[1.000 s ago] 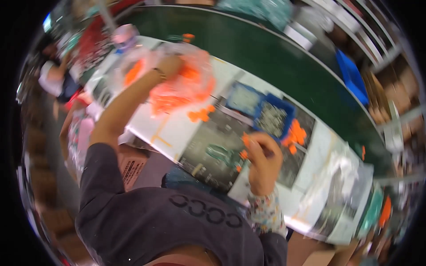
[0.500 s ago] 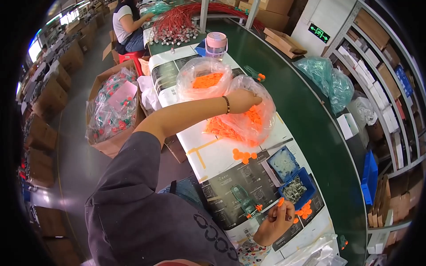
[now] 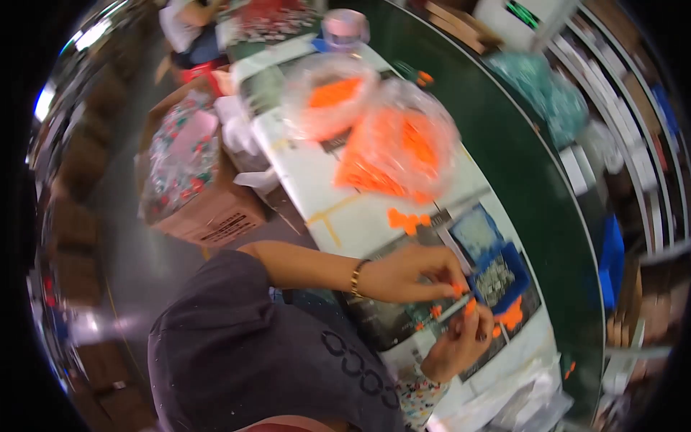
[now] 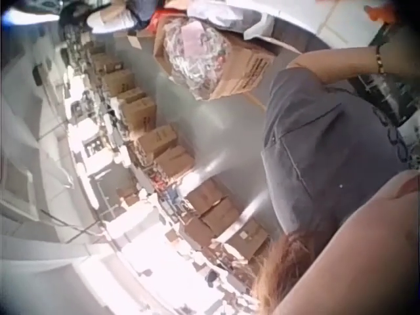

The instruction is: Assembling small orange and green plastic components by hand at a factory workstation.

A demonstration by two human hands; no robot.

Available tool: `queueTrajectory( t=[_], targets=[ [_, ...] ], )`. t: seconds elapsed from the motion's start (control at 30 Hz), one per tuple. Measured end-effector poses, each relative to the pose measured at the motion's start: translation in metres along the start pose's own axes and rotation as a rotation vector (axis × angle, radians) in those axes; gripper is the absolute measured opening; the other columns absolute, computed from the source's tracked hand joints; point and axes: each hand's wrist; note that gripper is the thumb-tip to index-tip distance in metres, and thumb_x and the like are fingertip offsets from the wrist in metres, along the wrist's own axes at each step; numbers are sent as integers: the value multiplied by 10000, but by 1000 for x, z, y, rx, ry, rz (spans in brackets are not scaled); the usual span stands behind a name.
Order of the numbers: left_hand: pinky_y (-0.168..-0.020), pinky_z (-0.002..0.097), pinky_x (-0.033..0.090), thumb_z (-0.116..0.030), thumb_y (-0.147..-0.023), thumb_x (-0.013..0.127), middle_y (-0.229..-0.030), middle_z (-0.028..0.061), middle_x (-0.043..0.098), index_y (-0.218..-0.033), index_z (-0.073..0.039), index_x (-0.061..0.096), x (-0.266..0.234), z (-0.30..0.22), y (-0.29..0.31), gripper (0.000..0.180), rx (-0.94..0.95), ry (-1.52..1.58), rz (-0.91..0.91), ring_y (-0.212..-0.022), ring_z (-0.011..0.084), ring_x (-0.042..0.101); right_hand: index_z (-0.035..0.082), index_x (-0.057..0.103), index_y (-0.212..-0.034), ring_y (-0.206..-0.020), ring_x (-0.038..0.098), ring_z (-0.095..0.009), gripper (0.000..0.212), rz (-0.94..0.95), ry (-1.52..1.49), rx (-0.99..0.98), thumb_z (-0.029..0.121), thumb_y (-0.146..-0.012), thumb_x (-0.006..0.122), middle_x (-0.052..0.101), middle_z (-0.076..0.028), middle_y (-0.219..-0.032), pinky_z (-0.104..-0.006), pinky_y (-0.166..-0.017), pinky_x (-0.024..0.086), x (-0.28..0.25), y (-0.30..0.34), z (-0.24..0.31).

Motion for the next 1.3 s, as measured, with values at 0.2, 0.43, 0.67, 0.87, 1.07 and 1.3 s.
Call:
queueTrajectory(
  t=[0.2, 0.43, 0.67, 0.87, 1.07, 1.3],
  targets=[
    [-882, 385, 522, -150, -978, 471, -1105, 169, 612, -1057, -50, 443, 9, 20, 13, 130, -387, 733, -227, -1010, 226, 624, -5, 613, -884, -731, 481, -63, 69, -7, 369, -186, 57, -858, 622, 531, 3, -815, -177, -634, 361, 24, -1, -3],
    [-917, 336, 490, -120, -985, 455, -1097, 128, 606, -1102, -34, 436, 17, 26, 20, 146, -426, 723, -231, -1006, 175, 611, -13, 627, -896, -782, 529, -79, 54, 2, 487, -215, -30, -849, 608, 577, -37, -899, -191, -672, 403, 25, 4, -9],
    [-913, 323, 489, -112, -982, 466, -1031, 95, 616, -1093, -18, 454, 17, 21, 26, 147, -370, 717, -253, -988, 146, 604, -2, 664, -916, -619, 433, -25, 105, -16, 524, -331, -30, -815, 656, 572, -18, -856, -172, -538, 339, 28, 2, -20],
    [-902, 319, 497, -114, -980, 469, -1039, 91, 606, -1089, -20, 459, 16, 24, 27, 143, -355, 718, -257, -982, 147, 605, 7, 671, -920, -609, 427, -25, 115, -6, 585, -376, -30, -811, 664, 569, -20, -848, -173, -529, 336, 29, 3, -22],
    [-899, 329, 506, -131, -976, 483, -1061, 90, 599, -1084, -28, 475, 11, 27, 28, 149, -356, 685, -219, -989, 159, 605, -4, 640, -906, -718, 506, -63, 73, 27, 658, -361, -34, -842, 620, 583, -36, -899, -183, -607, 384, 32, 6, -18],
    [-851, 276, 504, -110, -953, 529, -977, 76, 643, -1049, -11, 529, 6, 25, 28, 138, -396, 711, -269, -920, 126, 625, 10, 642, -944, -712, 500, -65, 137, 112, 700, -343, -26, -813, 653, 581, -31, -904, -178, -606, 378, 26, 4, -18]
  ],
)
Point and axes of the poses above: each hand's wrist, its own y-axis away from the middle knuckle, its own x-axis out of the palm, z = x × y
